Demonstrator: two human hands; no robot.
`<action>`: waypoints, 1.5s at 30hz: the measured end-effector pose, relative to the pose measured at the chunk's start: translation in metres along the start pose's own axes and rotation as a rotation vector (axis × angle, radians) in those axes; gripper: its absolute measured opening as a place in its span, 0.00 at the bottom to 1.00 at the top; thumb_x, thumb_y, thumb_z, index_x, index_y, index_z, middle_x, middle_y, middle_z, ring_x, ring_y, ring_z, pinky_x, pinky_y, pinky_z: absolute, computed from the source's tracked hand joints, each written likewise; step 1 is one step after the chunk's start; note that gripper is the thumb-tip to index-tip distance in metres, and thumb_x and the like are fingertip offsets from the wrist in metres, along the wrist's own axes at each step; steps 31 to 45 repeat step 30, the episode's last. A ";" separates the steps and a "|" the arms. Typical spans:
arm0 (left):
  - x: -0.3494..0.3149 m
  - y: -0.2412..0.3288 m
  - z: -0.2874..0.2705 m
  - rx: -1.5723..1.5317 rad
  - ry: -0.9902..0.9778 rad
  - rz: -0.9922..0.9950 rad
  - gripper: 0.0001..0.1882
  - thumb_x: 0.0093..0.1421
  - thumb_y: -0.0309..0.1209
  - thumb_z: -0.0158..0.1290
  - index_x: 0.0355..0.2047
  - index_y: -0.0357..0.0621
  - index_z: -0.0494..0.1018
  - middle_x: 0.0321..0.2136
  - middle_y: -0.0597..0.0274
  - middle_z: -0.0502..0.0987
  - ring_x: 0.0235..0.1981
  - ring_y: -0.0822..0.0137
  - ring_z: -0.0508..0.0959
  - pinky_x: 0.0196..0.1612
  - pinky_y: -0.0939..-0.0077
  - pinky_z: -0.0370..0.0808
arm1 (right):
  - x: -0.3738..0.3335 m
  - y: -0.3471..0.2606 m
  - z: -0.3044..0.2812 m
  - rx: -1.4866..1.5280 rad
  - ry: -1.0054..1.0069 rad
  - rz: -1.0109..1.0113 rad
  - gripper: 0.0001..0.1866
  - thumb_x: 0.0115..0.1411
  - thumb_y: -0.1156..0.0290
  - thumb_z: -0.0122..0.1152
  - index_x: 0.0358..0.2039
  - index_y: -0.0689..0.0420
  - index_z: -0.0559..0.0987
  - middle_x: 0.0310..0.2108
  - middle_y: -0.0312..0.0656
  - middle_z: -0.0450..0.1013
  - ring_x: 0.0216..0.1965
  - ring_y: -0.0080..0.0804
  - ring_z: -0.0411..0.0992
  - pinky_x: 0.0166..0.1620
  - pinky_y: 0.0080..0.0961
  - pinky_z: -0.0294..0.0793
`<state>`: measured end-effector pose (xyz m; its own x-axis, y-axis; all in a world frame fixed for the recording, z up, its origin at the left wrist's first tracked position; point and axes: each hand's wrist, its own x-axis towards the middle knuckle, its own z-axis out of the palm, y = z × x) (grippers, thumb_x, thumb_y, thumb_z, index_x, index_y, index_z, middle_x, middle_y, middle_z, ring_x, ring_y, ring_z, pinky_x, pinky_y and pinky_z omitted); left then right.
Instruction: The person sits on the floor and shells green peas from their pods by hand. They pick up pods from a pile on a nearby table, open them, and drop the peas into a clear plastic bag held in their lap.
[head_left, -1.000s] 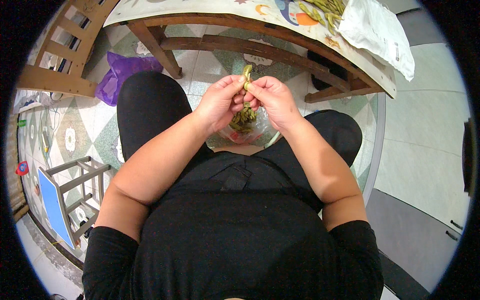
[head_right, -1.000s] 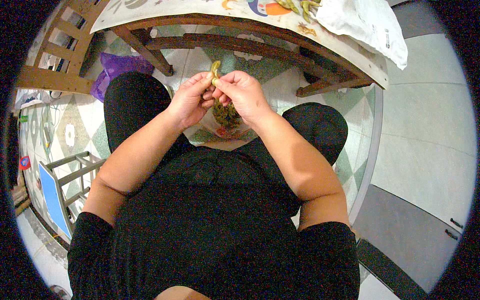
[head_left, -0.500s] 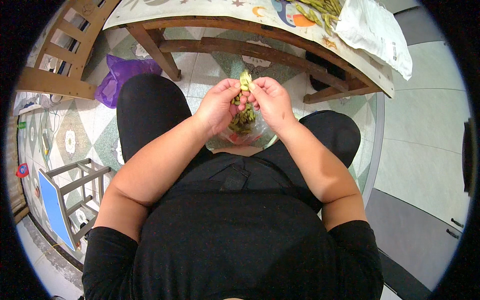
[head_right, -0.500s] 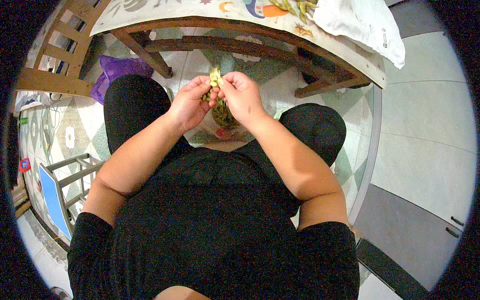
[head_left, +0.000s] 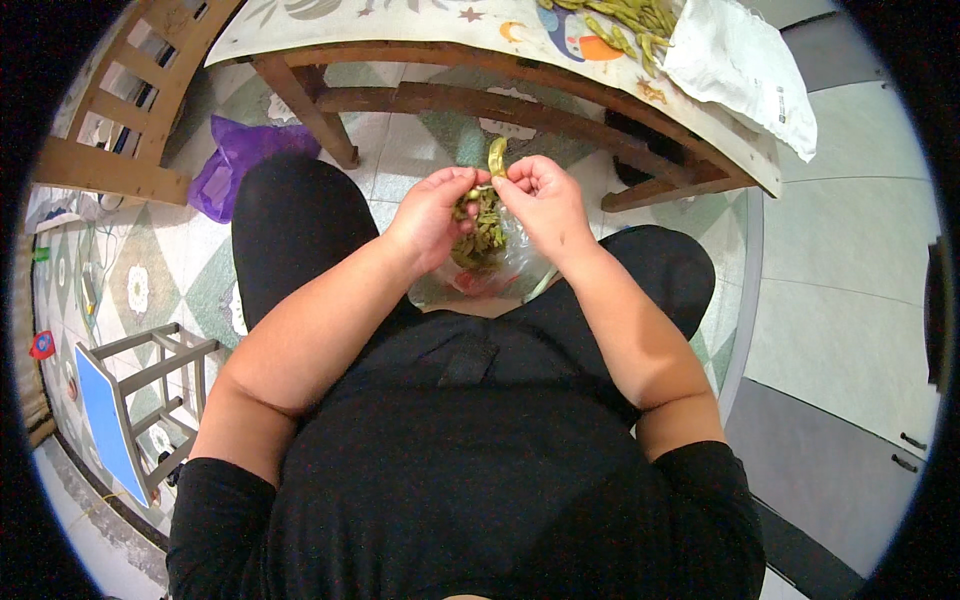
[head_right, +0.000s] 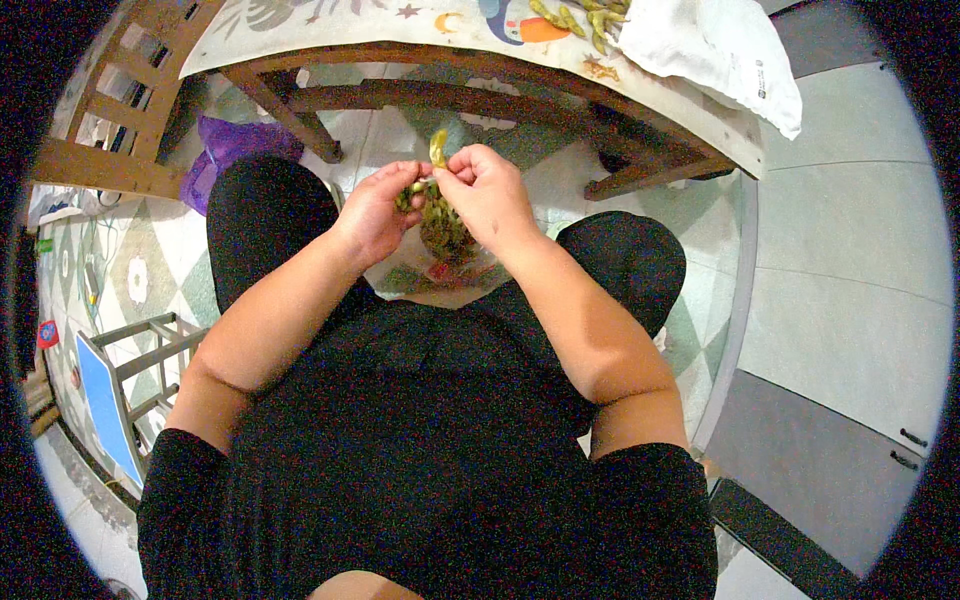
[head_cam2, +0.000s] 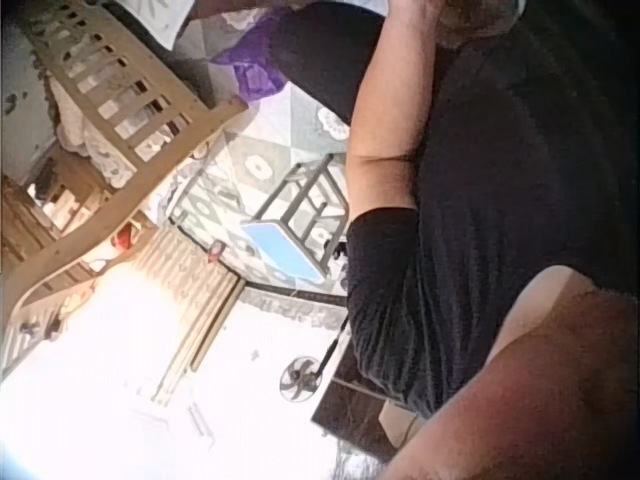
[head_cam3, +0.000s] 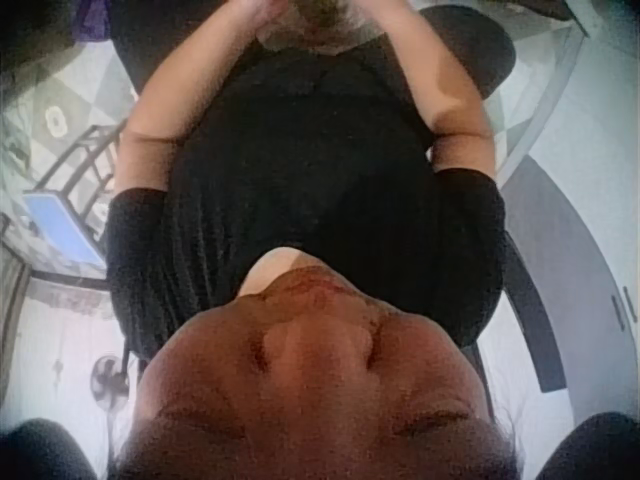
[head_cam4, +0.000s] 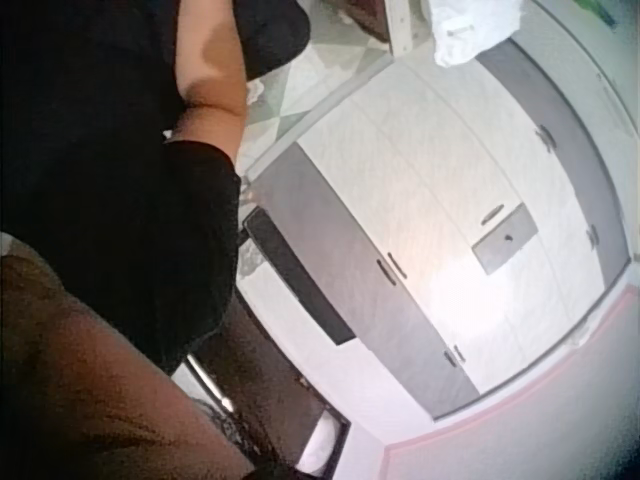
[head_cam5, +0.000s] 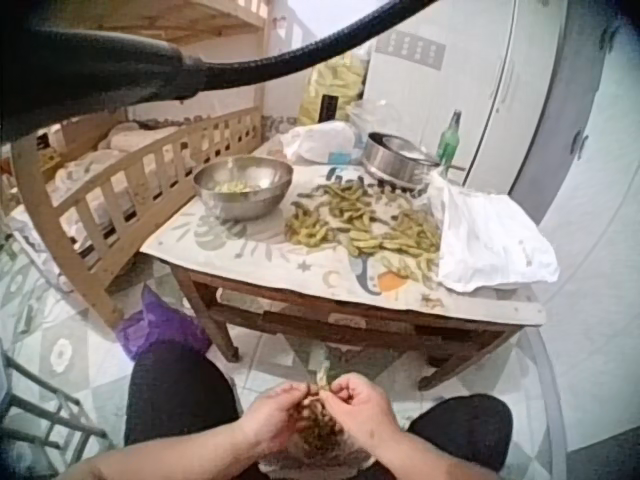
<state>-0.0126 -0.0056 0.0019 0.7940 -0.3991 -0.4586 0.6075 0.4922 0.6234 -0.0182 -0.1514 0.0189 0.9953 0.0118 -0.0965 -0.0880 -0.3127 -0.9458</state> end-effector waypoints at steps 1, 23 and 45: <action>0.000 0.000 0.000 0.050 0.014 -0.010 0.09 0.57 0.35 0.43 0.31 0.43 0.68 0.21 0.72 0.65 0.20 0.78 0.63 0.21 0.87 0.60 | 0.003 0.001 -0.007 -0.115 0.000 0.001 0.09 0.47 0.68 0.58 0.22 0.60 0.71 0.18 0.37 0.70 0.20 0.23 0.68 0.24 0.20 0.67; 0.028 -0.027 -0.032 1.725 -0.327 0.916 0.05 0.50 0.31 0.43 0.25 0.46 0.68 0.20 0.67 0.67 0.20 0.72 0.67 0.22 0.79 0.65 | 0.099 -0.080 -0.131 -1.142 0.535 -0.087 0.12 0.48 0.61 0.52 0.27 0.55 0.75 0.26 0.40 0.69 0.30 0.36 0.68 0.34 0.28 0.67; 0.024 -0.028 -0.042 0.216 -0.283 0.086 0.13 0.52 0.38 0.46 0.35 0.45 0.68 0.30 0.60 0.70 0.30 0.68 0.69 0.33 0.77 0.67 | 0.085 -0.069 -0.117 -0.820 0.744 -0.436 0.11 0.44 0.62 0.55 0.22 0.57 0.75 0.27 0.43 0.70 0.30 0.41 0.69 0.33 0.35 0.68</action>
